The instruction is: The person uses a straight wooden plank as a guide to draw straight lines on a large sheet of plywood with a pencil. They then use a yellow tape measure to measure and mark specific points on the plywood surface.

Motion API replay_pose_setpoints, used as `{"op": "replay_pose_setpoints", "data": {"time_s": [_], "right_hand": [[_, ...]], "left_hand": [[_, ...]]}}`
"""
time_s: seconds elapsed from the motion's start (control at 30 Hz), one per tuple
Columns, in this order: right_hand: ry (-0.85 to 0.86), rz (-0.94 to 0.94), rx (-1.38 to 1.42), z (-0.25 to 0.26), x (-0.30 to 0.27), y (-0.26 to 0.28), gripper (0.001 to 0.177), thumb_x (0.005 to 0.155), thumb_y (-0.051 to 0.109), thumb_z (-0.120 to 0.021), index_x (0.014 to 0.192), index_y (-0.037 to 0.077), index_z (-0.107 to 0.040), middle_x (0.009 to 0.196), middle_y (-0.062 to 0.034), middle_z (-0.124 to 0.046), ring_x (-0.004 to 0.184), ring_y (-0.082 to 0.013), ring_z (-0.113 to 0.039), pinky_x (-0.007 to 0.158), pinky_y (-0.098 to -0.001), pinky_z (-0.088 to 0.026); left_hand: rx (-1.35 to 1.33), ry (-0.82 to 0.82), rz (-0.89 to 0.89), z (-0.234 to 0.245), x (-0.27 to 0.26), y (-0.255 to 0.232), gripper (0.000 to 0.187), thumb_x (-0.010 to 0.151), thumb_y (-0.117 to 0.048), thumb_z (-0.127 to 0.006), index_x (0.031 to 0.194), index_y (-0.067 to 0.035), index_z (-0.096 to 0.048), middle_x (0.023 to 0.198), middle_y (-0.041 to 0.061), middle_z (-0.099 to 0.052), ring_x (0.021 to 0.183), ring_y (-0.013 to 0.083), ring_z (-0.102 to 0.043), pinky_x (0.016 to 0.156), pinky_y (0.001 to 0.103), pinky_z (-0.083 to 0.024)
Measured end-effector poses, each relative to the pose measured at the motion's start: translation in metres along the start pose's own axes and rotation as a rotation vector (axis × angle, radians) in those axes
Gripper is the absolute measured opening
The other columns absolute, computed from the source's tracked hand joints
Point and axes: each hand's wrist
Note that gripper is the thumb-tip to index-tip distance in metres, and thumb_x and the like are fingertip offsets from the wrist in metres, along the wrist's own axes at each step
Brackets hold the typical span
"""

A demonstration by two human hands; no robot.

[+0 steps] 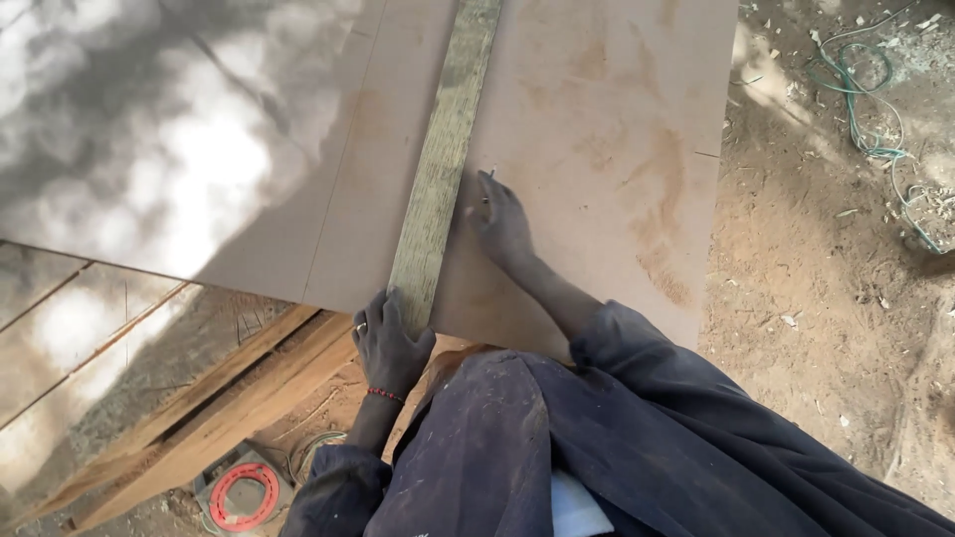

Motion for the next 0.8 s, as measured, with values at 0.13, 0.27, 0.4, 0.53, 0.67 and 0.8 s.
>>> {"op": "replay_pose_setpoints", "data": {"time_s": [0.13,0.27,0.4,0.53,0.67,0.8], "right_hand": [[0.015,0.076,-0.155,-0.026,0.011,-0.01,0.073,0.091,0.031,-0.072,0.155,0.01,-0.043,0.145,-0.0217,-0.057,0.142,-0.0418,-0.045,0.124,-0.0522,-0.025],[0.066,0.089,-0.256,-0.025,0.011,-0.004,0.074,0.091,0.034,-0.07,0.156,0.012,-0.041,0.15,-0.017,-0.055,0.147,-0.032,-0.042,0.127,-0.0466,-0.021],[0.079,0.111,-0.273,-0.023,0.01,-0.009,0.076,0.091,0.036,-0.071,0.156,0.013,-0.041,0.15,-0.0164,-0.055,0.147,-0.0302,-0.042,0.127,-0.0463,-0.022],[0.087,0.114,-0.228,-0.017,0.008,0.003,0.072,0.092,0.034,-0.07,0.154,0.009,-0.042,0.152,-0.0186,-0.053,0.147,-0.033,-0.042,0.126,-0.048,-0.022],[0.087,0.115,-0.22,-0.014,0.009,0.006,0.07,0.093,0.034,-0.069,0.154,0.01,-0.043,0.152,-0.0177,-0.053,0.146,-0.032,-0.042,0.127,-0.0471,-0.021],[0.087,0.116,-0.208,-0.017,0.01,0.003,0.072,0.092,0.034,-0.071,0.154,0.011,-0.042,0.153,-0.0168,-0.053,0.146,-0.0314,-0.043,0.127,-0.0469,-0.022]], "left_hand": [[0.003,-0.04,-0.011,-0.001,0.001,-0.002,0.086,0.061,-0.04,-0.077,0.141,-0.012,-0.058,0.138,0.009,-0.054,0.125,0.0341,-0.05,0.092,0.048,-0.046],[-0.005,-0.068,-0.027,-0.007,0.0,0.002,0.086,0.06,-0.038,-0.079,0.139,-0.012,-0.059,0.137,0.011,-0.054,0.125,0.035,-0.05,0.091,0.048,-0.046],[-0.01,-0.091,-0.044,-0.01,-0.001,0.003,0.086,0.059,-0.036,-0.082,0.138,-0.012,-0.061,0.136,0.011,-0.055,0.124,0.0353,-0.051,0.089,0.048,-0.047],[-0.024,-0.085,-0.047,-0.009,-0.001,0.004,0.087,0.059,-0.037,-0.082,0.14,-0.013,-0.06,0.136,0.011,-0.054,0.124,0.0354,-0.05,0.089,0.049,-0.048],[-0.022,-0.076,-0.052,-0.011,0.0,0.004,0.086,0.06,-0.038,-0.081,0.14,-0.013,-0.059,0.137,0.012,-0.053,0.124,0.0356,-0.049,0.089,0.048,-0.047],[-0.006,-0.075,-0.068,-0.011,0.0,0.005,0.088,0.059,-0.039,-0.081,0.14,-0.013,-0.059,0.138,0.013,-0.052,0.124,0.0358,-0.048,0.089,0.048,-0.047]]}}
Point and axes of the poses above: each hand's wrist, its own x-axis towards the middle knuckle, its own z-axis out of the back of the hand, y = z × x
